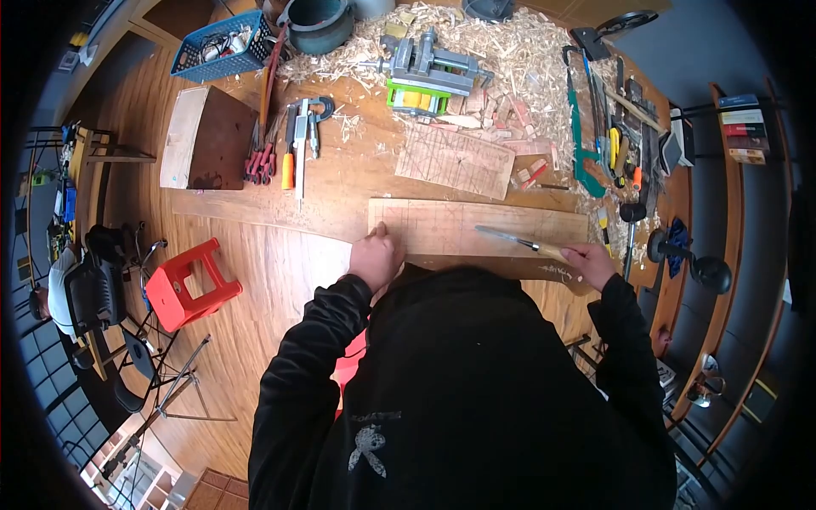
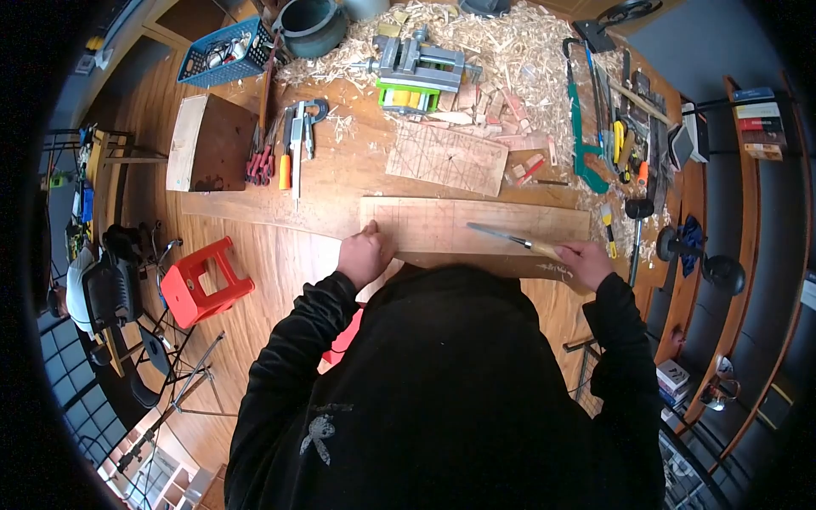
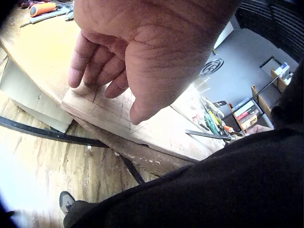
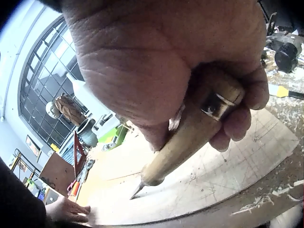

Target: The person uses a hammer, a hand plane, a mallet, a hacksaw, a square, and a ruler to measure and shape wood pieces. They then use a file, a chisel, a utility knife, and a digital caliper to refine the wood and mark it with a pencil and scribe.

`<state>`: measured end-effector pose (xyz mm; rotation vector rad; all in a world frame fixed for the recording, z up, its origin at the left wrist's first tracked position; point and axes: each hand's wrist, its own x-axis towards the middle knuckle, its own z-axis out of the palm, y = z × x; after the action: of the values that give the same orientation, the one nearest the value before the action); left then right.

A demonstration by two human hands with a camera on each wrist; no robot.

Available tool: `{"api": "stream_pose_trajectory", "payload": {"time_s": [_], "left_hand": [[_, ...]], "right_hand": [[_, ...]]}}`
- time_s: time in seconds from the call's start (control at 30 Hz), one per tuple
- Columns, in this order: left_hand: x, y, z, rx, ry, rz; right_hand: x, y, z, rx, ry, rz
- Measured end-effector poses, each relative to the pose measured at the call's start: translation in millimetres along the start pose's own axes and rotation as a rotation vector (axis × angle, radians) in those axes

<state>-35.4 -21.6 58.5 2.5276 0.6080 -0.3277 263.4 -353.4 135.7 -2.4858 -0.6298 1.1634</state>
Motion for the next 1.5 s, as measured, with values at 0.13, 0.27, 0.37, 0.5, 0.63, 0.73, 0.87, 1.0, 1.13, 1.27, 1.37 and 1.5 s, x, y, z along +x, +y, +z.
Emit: {"api": "stream_pose_trajectory", "payload": {"time_s": [0.13, 0.27, 0.37, 0.5, 0.63, 0.73, 0.87, 1.0, 1.13, 1.27, 1.37, 1.5], "left_hand": [[-1.4, 0.8, -0.6, -0.022, 0.006, -0.007], [-1.7, 0.2, -0.1, -0.042, 0.009, -0.013], [-2.9, -2.3, 2.0, -0.015, 0.033, -0.003], [-3.4, -6.5, 9.1, 0.008, 0.089, 0.009], [-5.2, -8.1, 8.9, -0.011, 0.098, 0.009], [-2.9, -10.0, 11.7, -0.005, 0.095, 0.004], [-1.9, -5.5, 4.1, -0.017, 0.055, -0.019], [-1.4, -7.3, 7.9, -0.014, 0.061, -0.027], [-1.4, -7.5, 9.2, -0.013, 0.066, -0.029], [-1.6, -6.7, 8.2, -0.014, 0.065, -0.031], [-3.1, -6.6, 8.8, -0.025, 0.072, -0.035], [-3.7, -5.5, 9.0, -0.035, 0.074, -0.048]], "right_hand": [[1.4, -0.7, -1.3, -0.009, 0.009, -0.029], [6.1, -14.7, 16.9, -0.047, 0.018, -0.080], [0.7, -53.7, 22.2, -0.055, -0.027, -0.052], [12.6, -42.2, 39.9, 0.001, -0.055, -0.136], [11.6, -43.5, 37.1, -0.004, -0.047, -0.178], [13.8, -18.2, 30.4, 0.060, -0.041, -0.148], [10.2, 3.8, 13.8, 0.119, -0.025, -0.113], [11.3, 10.1, 15.0, 0.129, -0.012, -0.104], [6.5, -28.9, 22.5, -0.002, -0.037, -0.094], [14.8, -40.7, 40.0, 0.004, -0.070, -0.168], [21.8, -54.1, 50.2, -0.038, -0.093, -0.172], [30.3, -56.3, 64.7, -0.064, -0.058, -0.268]]}}
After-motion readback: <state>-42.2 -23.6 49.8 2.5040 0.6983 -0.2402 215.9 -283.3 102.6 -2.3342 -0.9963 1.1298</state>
